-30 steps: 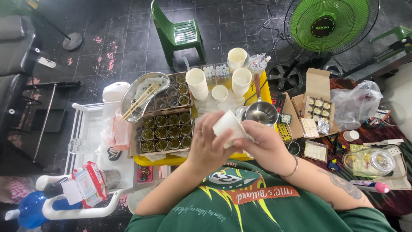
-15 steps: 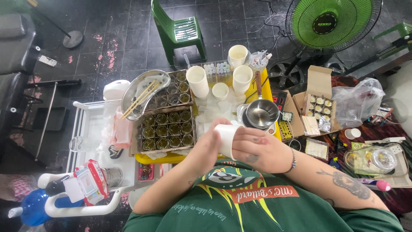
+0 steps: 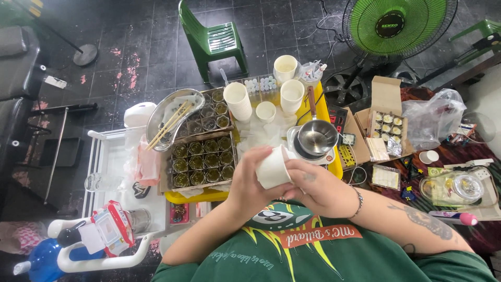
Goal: Cleaning the inside of small white cups using a wipe.
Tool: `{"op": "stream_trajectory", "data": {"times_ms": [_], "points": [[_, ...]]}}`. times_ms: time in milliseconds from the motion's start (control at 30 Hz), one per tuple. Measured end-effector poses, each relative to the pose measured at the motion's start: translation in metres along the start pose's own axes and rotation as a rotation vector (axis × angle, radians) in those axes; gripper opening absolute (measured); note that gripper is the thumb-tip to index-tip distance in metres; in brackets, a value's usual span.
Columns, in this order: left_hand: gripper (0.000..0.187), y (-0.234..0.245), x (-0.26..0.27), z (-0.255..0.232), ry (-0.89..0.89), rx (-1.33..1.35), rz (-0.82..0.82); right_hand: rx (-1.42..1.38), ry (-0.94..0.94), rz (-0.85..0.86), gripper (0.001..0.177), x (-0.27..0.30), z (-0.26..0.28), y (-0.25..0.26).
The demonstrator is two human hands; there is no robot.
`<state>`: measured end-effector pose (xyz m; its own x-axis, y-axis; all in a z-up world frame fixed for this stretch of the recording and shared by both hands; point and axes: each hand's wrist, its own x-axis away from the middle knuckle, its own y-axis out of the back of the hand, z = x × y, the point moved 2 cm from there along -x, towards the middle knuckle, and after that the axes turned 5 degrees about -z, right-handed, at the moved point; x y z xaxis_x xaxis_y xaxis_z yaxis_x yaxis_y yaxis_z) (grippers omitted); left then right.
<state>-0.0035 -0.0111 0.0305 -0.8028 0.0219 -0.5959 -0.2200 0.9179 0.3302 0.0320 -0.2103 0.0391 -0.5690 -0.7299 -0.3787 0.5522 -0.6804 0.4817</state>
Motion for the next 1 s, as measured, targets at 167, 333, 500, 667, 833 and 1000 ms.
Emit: {"op": "stream_trajectory", "data": {"times_ms": [167, 333, 500, 667, 833, 1000], "points": [[0.051, -0.011, 0.013, 0.027, 0.829, 1.03, 0.192, 0.408, 0.308, 0.036, 0.036, -0.016, 0.02, 0.017], [0.046, -0.009, 0.019, 0.037, 1.107, 1.252, 0.278, 0.563, 0.43, 0.122, 0.034, -0.014, 0.035, 0.031], [0.061, 0.002, 0.015, 0.067, 1.093, 1.2, 0.058, 0.461, 0.224, -0.166, 0.039, 0.014, 0.024, 0.045], [0.08, 0.005, -0.028, 0.103, 0.68, 0.724, -0.053, 0.343, 0.077, -0.28, 0.038, 0.049, 0.01, 0.051], [0.06, -0.036, -0.051, 0.145, 0.64, 0.216, 0.077, 0.32, -0.053, -0.36, 0.034, 0.075, 0.001, 0.049], [0.044, -0.088, -0.035, 0.244, 0.211, -0.535, 0.029, 0.333, -0.173, -0.412, 0.036, 0.094, -0.006, 0.045]]}}
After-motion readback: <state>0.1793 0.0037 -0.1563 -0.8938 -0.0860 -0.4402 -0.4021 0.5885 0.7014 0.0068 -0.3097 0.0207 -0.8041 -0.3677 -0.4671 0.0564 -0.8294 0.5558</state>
